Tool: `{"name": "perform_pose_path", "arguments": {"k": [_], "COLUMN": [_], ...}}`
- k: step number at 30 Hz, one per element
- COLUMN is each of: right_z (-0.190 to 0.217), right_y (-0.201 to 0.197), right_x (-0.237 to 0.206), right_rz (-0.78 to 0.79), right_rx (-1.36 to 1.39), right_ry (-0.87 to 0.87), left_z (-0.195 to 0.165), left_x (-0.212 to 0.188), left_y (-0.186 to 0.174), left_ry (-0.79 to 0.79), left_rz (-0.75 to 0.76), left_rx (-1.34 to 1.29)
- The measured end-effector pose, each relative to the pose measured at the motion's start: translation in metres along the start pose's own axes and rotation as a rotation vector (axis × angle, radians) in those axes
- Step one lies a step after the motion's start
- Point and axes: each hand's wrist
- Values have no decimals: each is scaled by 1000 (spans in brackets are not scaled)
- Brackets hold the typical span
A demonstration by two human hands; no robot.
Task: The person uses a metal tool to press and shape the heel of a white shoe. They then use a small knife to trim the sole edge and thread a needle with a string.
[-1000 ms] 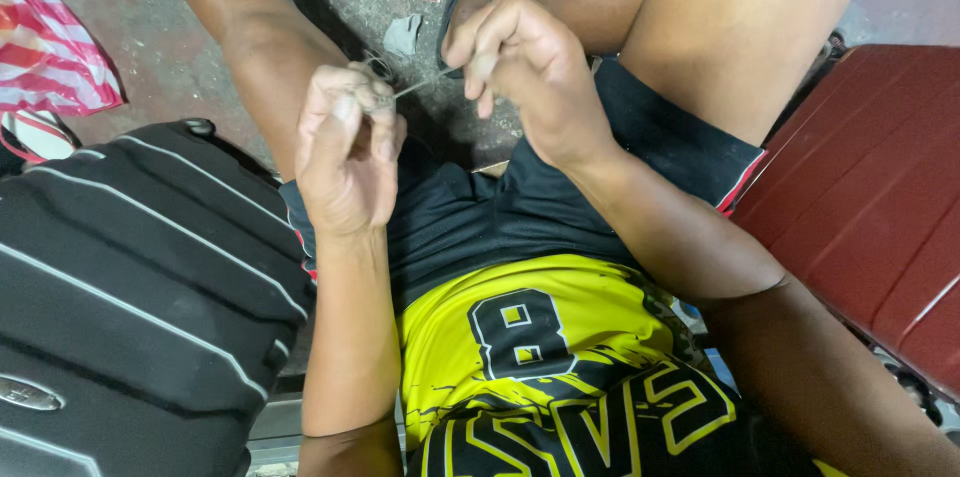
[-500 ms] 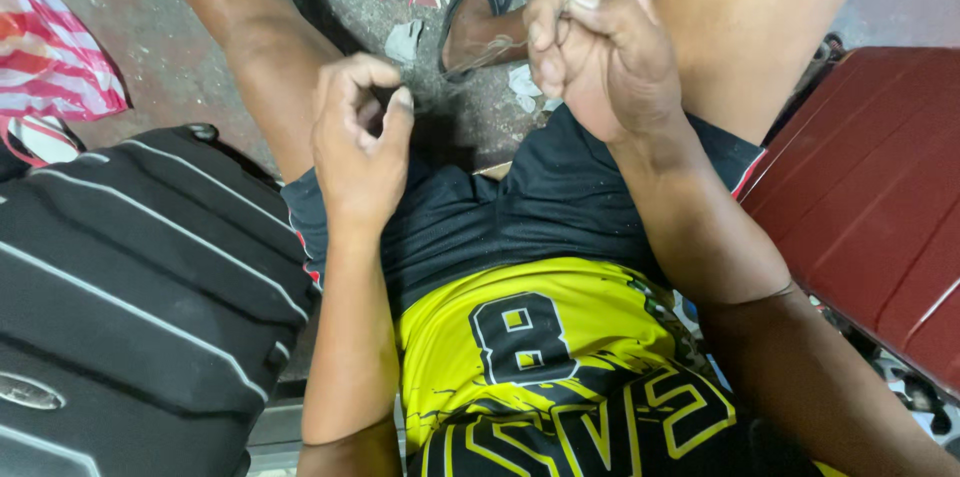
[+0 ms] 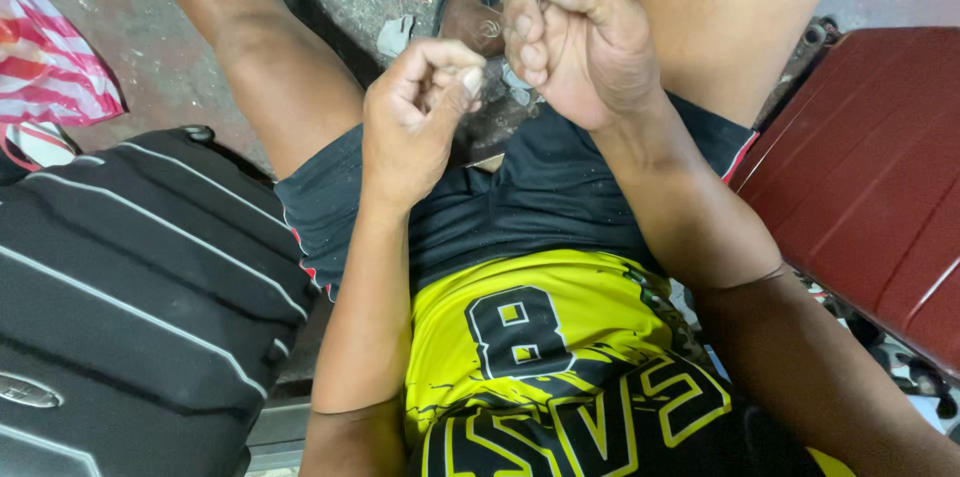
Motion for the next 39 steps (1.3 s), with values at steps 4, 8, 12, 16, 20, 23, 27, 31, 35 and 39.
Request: {"name": "perform_pose_path", "arguments": {"k": [4,8,12,16,20,23,27,31,35,39], "right_z": [3,5,12,19,18,11,12,17,16,12], "right_y": [1,7,13,19,28,33,28,21,19,16], "right_x": [-2,-2,-1,-3,-6,-11,-12,-8,-4,0], "right_rz": [33,20,17,-195,-89,-23,-39,20,20,-6], "right_rx": [40,45,-15,-419,-799,-867,-954,-731,-708,-643], "right_ry": [42,62,-19,-249,-343,-320,-277,-121,-131,-67], "left_z": [-17,-18,-6,-2,-9,-16,-28,-34,-29,-20], "left_x": [0,4,4,3,6,7,7,6,9,10], "left_y": [5,16,16,9,10,14,13,12,10,7], "left_ry": [220,179,-40,-109,-66,-28,46,114,61,-34], "left_rz": [-94,-51,25,15,-17,-66,-109,-150,-165,-56], "left_rx": [221,260,-82,-157,-183,-153,104,161,28,-176]}}
Point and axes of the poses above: each hand's wrist, its own x-axis towards the middle knuckle, its own y-axis out of the palm, z = x × y, and after that the axes turned 10 degrees about -z, right-handed
